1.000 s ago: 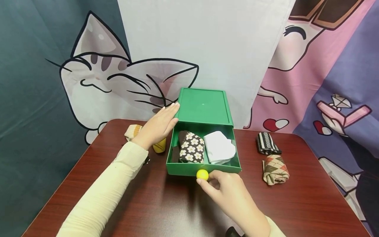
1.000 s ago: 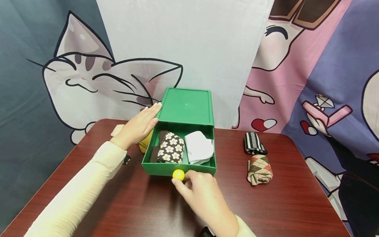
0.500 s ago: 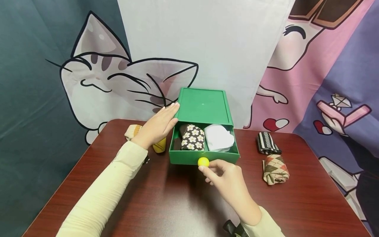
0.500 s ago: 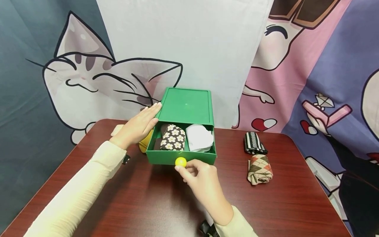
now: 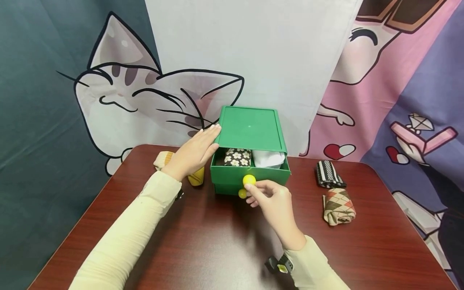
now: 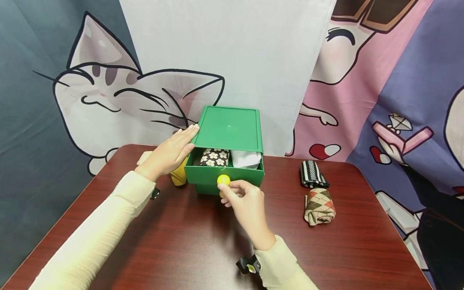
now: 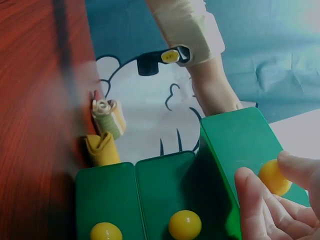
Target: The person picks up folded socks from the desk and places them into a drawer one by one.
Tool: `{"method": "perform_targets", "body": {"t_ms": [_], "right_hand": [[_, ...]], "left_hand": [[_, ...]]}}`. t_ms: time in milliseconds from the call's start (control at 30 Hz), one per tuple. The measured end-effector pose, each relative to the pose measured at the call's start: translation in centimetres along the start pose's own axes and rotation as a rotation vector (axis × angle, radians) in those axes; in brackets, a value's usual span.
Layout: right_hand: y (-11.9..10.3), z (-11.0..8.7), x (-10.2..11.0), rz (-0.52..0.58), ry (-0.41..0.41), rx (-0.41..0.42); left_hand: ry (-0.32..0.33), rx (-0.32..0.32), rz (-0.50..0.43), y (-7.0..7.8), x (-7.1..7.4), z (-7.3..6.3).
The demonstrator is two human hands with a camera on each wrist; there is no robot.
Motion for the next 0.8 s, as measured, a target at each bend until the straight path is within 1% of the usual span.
{"method": "perform_targets", "body": {"t_ms": [100, 200, 333, 500, 667, 800], "right_hand": [[0.5, 0.8, -0.2, 0.046, 0.018, -0.014], [0.8, 1.6, -0.4, 0.062, 0.032, -0.023], [1.2, 2.5, -0.6, 0.061, 0.043, -0.021], [1.7, 3.5, -0.8, 0.054, 0.048, 0.000], [1.9, 4.2, -0.7, 0.048, 0.042, -0.012], [2.1, 4.6, -0.7, 0.040, 0.037, -0.021]], "left_hand": [[0.000, -0.002, -0.003, 0.0, 0.0, 0.0], [-0.005, -0.002, -0.003, 0.1, 0.1, 0.1], [-0.012, 0.001, -0.002, 0.0, 0.1, 0.1], [0.003, -0.012, -0.010, -0.1, 0.1, 0.0], [0.015, -0.023, -0.016, -0.3, 0.0, 0.0], [0.021, -0.026, -0.015, -0.2, 0.1, 0.0]]}}
Point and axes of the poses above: each hand's wrist, its own z-axis towards the middle knuckle, its own x-axis out of the back of the hand, y = z × x, the point moved 3 cm from there along z, towards the middle knuckle, and after that the axes turned 14 degrees about x, right-handed, at the moved point
